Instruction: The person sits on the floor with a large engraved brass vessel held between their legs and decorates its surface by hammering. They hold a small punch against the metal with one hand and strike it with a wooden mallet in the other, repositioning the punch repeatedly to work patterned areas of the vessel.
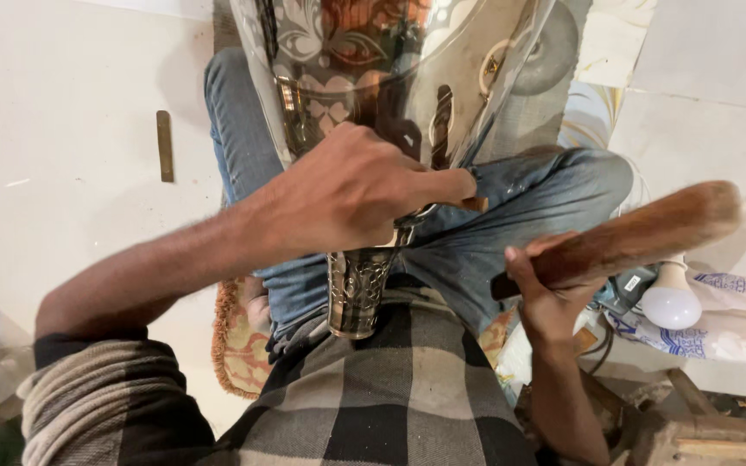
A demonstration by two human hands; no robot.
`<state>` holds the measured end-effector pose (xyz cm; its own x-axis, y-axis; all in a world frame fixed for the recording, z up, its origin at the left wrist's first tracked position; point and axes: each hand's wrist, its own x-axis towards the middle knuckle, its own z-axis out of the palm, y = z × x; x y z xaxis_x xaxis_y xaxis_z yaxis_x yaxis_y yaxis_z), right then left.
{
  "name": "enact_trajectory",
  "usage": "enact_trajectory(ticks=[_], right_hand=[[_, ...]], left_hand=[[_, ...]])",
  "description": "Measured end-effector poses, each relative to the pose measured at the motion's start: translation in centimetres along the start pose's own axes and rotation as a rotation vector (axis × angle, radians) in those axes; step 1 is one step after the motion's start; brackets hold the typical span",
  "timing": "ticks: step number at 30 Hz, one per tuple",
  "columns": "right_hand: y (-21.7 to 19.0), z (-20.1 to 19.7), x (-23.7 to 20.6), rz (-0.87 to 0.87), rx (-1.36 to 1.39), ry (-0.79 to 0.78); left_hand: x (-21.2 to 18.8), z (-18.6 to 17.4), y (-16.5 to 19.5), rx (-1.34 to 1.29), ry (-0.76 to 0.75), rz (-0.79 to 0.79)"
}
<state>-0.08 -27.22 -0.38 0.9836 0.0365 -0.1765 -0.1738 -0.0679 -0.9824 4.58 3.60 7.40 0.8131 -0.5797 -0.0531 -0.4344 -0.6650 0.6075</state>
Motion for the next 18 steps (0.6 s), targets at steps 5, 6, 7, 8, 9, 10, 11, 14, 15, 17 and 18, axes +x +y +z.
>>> enact_trajectory(ticks=[5,6,7,8,9,10,11,14,15,17,18], right_hand=[[-5.9,-0.8,3.4,-0.069,-0.387,-0.178],[-7.5,-0.7,3.9,-0.033,-0.28,-0.152],[-9.5,-0.9,5.3,-0.082,-0.667,-0.294],[-11.7,-0.9,6.4,-0.13,-1.052,-0.433],[-13.1,-0.1,7.0,-0.149,-0.97,-0.419],[-14.3,0.9,7.5,-0.174,-0.884,-0.401],[-15.5,1.6,8.1,-0.199,-0.8,-0.384],[-18.9,2.1,8.5,-0.162,-1.263,-0.564],[-19.0,2.2,8.3,-0.204,-1.26,-0.512],[-18.4,1.9,7.9,-0.289,-1.253,-0.399],[-17.7,1.5,7.8,-0.284,-1.066,-0.4]], left_hand=[[-2.2,2.0,-0.2,-0.037,0.256,-0.079],[-2.5,2.6,-0.1,-0.066,0.384,-0.055],[-2.7,3.3,0.2,-0.075,0.441,-0.079],[-2.9,4.0,0.5,-0.084,0.496,-0.1],[-3.1,4.7,0.7,-0.087,0.55,-0.118],[-3.4,5.3,0.9,-0.081,0.621,-0.158],[-3.6,5.9,1.3,-0.075,0.693,-0.199],[-3.6,7.6,1.8,-0.107,0.853,-0.267],[-3.6,8.0,1.9,-0.125,0.897,-0.273],[-3.8,8.4,1.9,-0.143,0.922,-0.292],[-3.9,8.4,1.9,-0.154,0.934,-0.304]])
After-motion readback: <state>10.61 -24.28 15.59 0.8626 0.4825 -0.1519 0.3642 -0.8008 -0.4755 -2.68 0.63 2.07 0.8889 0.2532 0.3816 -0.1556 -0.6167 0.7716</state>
